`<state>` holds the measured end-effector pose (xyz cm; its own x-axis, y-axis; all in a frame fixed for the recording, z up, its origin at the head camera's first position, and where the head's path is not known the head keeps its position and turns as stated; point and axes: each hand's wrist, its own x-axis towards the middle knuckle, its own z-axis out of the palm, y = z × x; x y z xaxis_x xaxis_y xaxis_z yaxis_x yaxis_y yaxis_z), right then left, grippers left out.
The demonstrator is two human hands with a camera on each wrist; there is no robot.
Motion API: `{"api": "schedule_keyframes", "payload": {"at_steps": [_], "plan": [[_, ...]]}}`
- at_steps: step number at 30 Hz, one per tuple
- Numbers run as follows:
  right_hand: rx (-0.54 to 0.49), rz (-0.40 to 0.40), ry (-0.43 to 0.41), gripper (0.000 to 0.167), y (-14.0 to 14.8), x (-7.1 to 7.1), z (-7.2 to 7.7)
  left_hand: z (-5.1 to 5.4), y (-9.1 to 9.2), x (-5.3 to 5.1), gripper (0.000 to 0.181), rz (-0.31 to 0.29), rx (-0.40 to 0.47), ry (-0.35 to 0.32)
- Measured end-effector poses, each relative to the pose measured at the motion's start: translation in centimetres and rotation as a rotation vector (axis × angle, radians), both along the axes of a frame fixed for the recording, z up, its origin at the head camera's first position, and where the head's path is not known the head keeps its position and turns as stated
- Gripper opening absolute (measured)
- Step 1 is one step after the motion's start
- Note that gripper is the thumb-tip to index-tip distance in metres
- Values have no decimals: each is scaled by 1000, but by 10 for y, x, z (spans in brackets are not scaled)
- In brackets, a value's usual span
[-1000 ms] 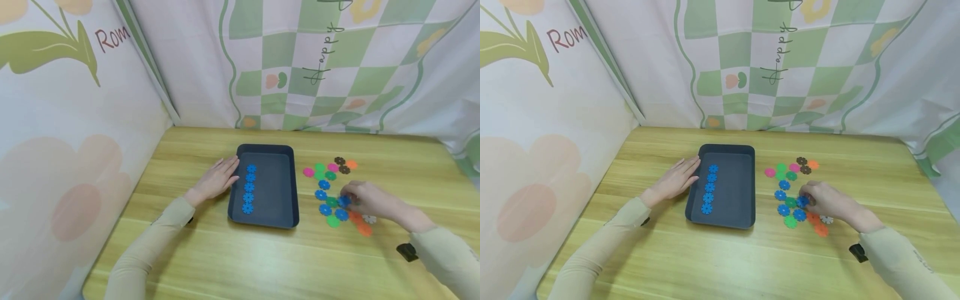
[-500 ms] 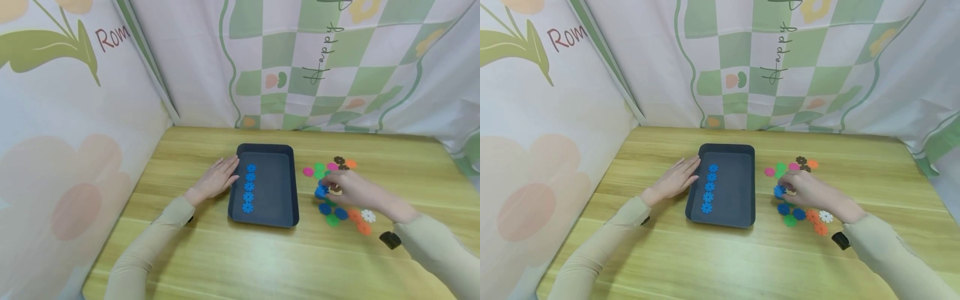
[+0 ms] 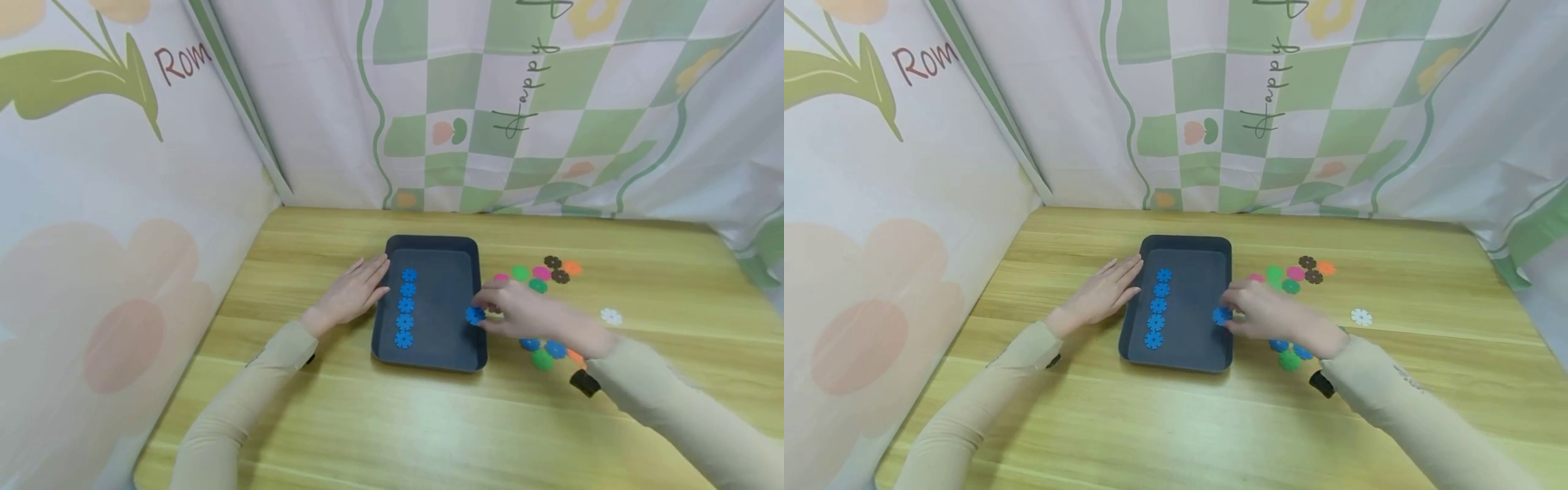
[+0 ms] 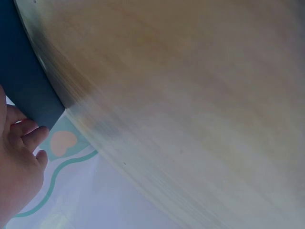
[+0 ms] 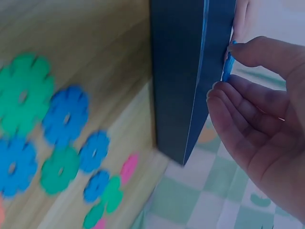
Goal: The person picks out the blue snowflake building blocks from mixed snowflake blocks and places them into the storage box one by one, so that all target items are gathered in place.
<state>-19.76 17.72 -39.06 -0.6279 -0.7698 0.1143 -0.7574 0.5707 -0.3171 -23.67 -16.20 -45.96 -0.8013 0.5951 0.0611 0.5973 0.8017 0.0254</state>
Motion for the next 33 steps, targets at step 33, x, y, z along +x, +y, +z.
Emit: {"api": "schedule_keyframes", "payload": {"at_steps": [33], "plan": [[79, -49, 25, 21, -67, 27, -47, 1, 0, 0, 60, -4, 13, -8]]}}
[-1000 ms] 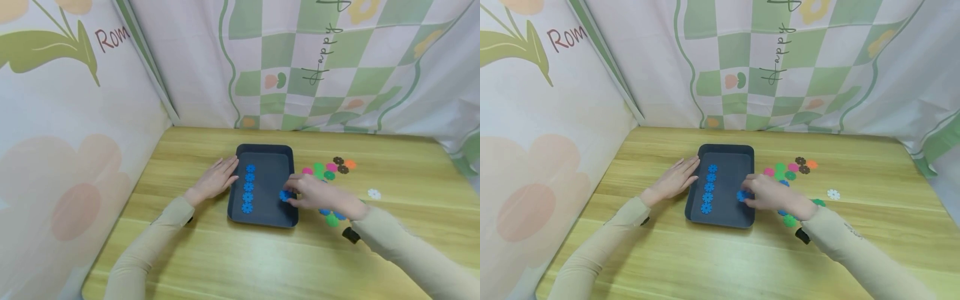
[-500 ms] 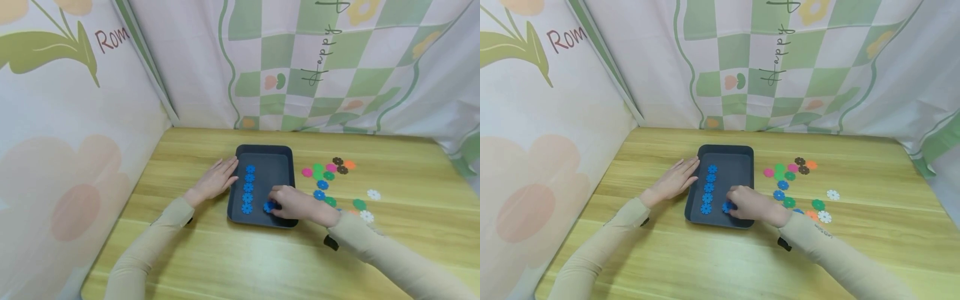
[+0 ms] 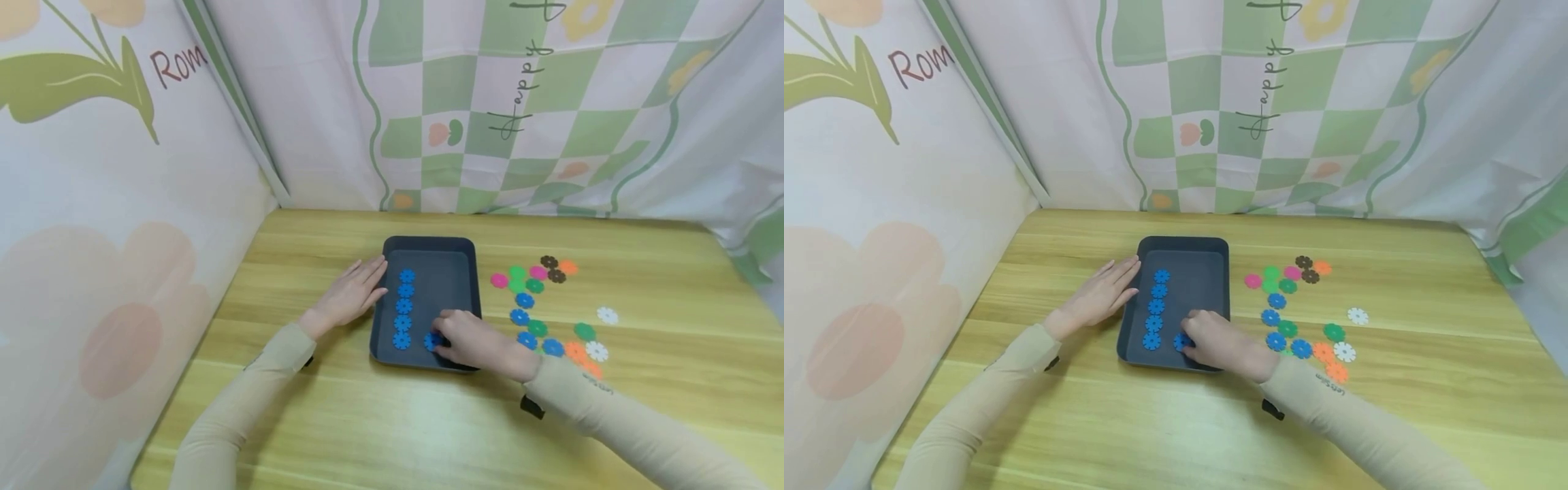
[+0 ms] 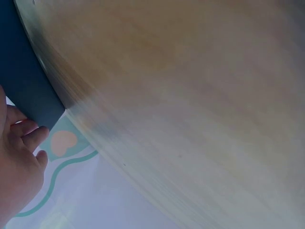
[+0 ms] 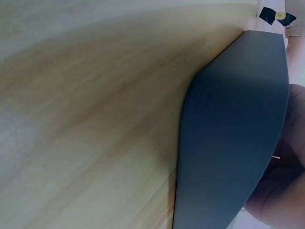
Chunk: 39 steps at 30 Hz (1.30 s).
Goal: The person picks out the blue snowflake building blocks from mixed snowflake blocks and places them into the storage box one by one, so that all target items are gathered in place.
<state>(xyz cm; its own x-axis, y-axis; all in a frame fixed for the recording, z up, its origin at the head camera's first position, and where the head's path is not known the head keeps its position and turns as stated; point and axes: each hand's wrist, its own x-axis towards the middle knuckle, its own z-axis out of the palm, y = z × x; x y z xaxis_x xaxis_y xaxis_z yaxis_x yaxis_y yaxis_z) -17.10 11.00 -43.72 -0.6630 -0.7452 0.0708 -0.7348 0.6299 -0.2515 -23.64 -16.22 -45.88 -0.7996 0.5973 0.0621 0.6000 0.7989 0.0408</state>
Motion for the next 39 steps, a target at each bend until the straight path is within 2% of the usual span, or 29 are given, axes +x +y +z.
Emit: {"api": "schedule_keyframes", "payload": {"at_steps": [7, 11, 13, 24, 28, 32, 39], "plan": [[-2, -17, 17, 21, 0, 2, 0, 0, 0, 0, 60, -1, 3, 3], [-73, -12, 24, 19, 6, 3, 4, -1, 0, 1, 60, -6, 4, 17], [-114, -35, 24, 19, 12, 3, 7, -2, -1, 1, 60, -5, 2, 20], [-326, -201, 141, 18, 80, 3, 32, 0, 1, 1, 60, -5, 3, 5], [-314, -250, 165, 20, 108, 8, 33, 0, 0, 1, 60, -4, 2, 11], [-289, -283, 157, 23, 134, 12, 25, 0, 0, 1, 60, -8, 3, 16], [-204, -297, 46, 29, 169, 16, 8, -1, 0, 0, 60, -6, 3, 23]]}}
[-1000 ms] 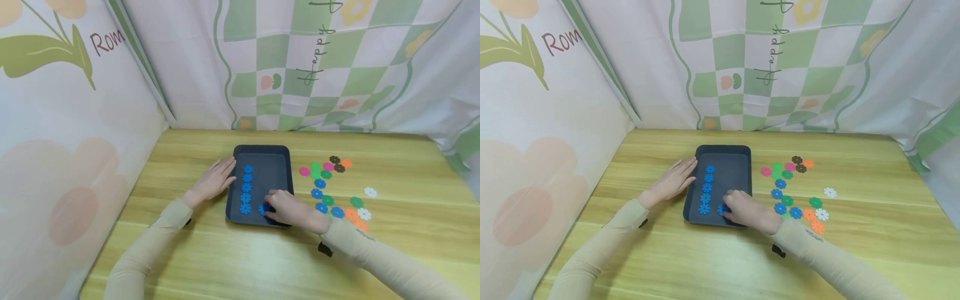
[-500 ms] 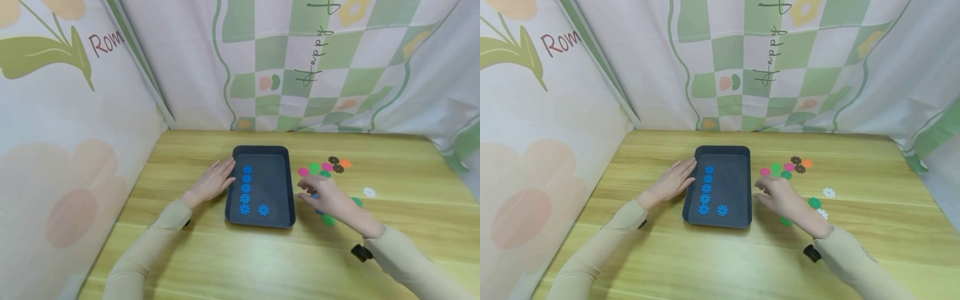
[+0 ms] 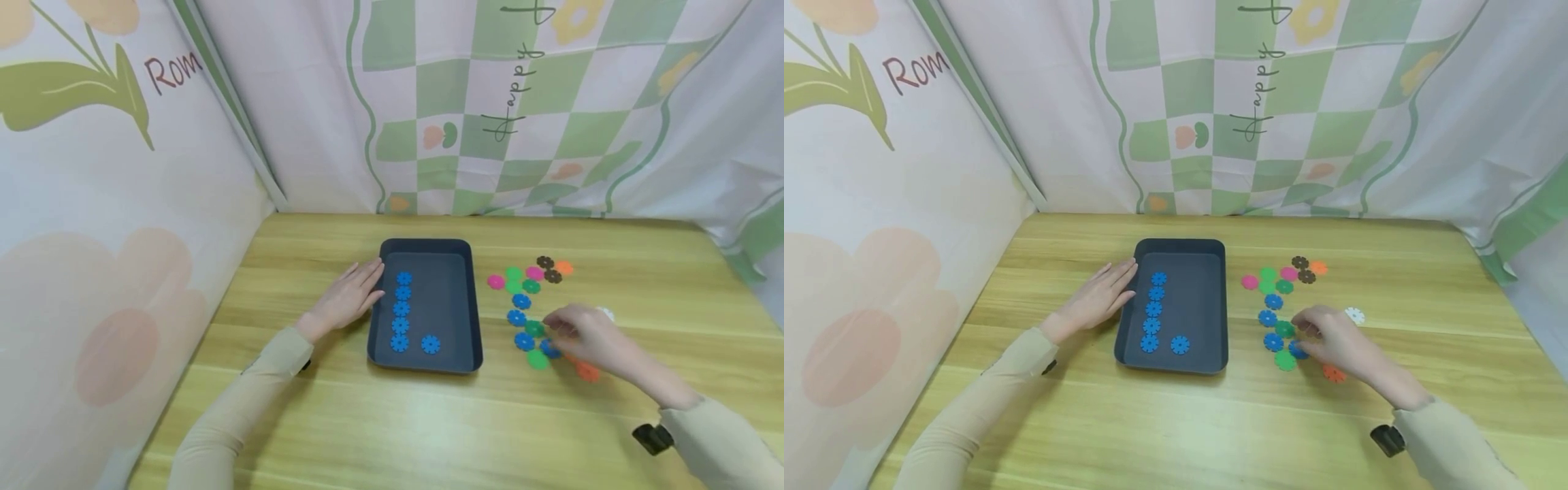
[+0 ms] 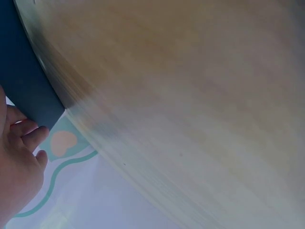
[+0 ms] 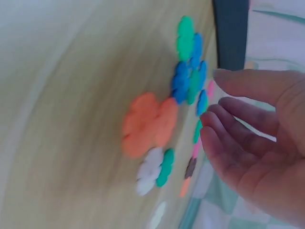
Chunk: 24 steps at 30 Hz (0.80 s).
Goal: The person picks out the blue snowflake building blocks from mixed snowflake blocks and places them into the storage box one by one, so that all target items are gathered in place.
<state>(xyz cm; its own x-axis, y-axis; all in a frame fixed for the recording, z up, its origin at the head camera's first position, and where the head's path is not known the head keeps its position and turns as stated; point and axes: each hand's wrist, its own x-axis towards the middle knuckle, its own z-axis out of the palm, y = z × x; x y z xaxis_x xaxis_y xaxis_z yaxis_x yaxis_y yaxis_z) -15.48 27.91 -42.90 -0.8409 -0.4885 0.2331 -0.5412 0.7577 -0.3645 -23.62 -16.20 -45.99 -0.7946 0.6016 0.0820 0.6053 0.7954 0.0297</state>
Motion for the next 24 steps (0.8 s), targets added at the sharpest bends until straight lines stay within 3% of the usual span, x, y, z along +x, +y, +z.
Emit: {"api": "schedule_keyframes", "payload": {"at_steps": [6, 16, 24], "plan": [[102, 28, -96, 33, 11, 1, -6, 0, -1, 0, 60, -3, 8, 7], [99, 123, -7, 32, 16, -2, -16, 0, 0, 0, 60, -1, 13, -3], [111, 94, -84, 28, 13, -2, -14, -1, 0, 0, 60, 4, 2, 2]]}}
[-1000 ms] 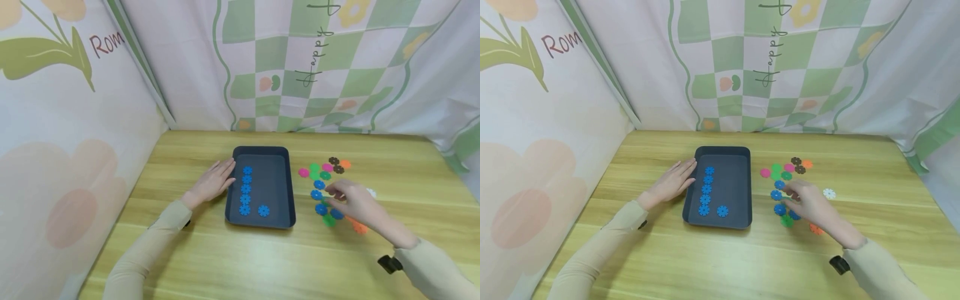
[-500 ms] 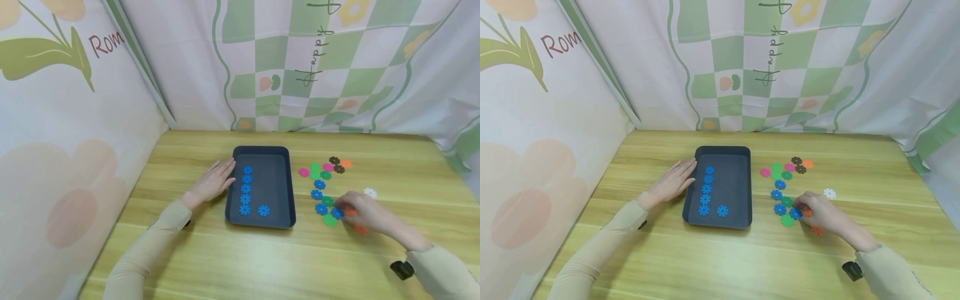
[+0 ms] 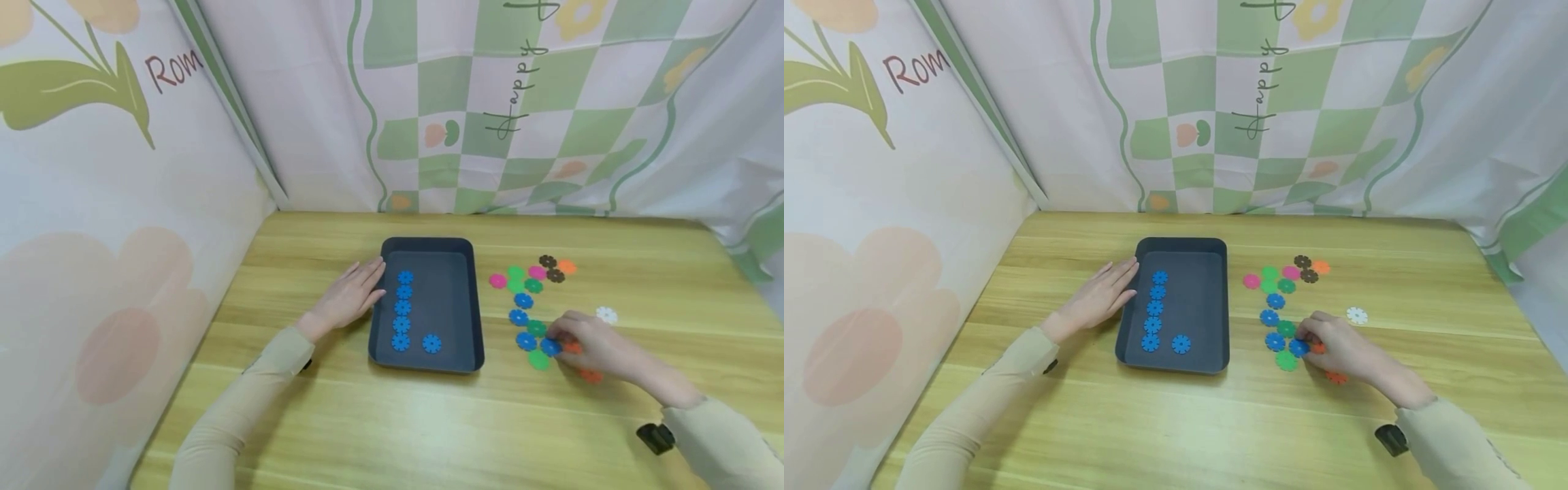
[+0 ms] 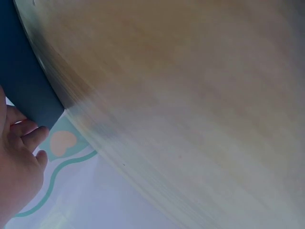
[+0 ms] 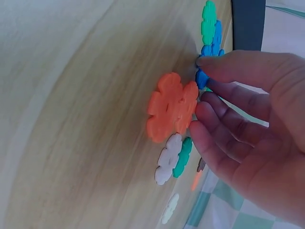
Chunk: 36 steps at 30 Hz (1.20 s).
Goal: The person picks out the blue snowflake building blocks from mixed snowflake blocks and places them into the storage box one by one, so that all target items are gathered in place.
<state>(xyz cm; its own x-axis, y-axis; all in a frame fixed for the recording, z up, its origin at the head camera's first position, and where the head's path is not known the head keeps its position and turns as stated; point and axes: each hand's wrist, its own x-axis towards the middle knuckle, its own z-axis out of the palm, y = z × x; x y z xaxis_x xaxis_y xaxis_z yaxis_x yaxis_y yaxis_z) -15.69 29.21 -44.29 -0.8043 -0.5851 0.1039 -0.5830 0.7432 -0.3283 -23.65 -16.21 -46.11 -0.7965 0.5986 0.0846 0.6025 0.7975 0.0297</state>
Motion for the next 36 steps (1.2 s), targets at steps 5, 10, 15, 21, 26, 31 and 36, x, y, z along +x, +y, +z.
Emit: {"api": "schedule_keyframes", "payload": {"at_steps": [5, 10, 15, 21, 26, 31, 36], "plan": [[4, -11, -27, 27, -1, 0, 0, 0, 0, 1, 60, -3, 5, 2], [10, -12, -38, 26, -2, 0, 2, 1, 1, 2, 60, 2, -8, 0], [20, -28, -70, 25, -3, 0, 5, 2, 1, 2, 60, 6, -4, -3], [-5, -43, -132, 26, -6, -1, 6, 2, 1, 2, 60, 5, 5, -8], [-35, -22, -120, 27, -5, -2, 5, 1, 1, 1, 60, 4, 13, -12], [-34, -7, -98, 26, -4, -2, 4, 1, 0, 1, 60, 1, 12, -2], [-35, 10, -59, 25, -4, -1, 3, 2, 0, 1, 60, -3, 5, -4]]}}
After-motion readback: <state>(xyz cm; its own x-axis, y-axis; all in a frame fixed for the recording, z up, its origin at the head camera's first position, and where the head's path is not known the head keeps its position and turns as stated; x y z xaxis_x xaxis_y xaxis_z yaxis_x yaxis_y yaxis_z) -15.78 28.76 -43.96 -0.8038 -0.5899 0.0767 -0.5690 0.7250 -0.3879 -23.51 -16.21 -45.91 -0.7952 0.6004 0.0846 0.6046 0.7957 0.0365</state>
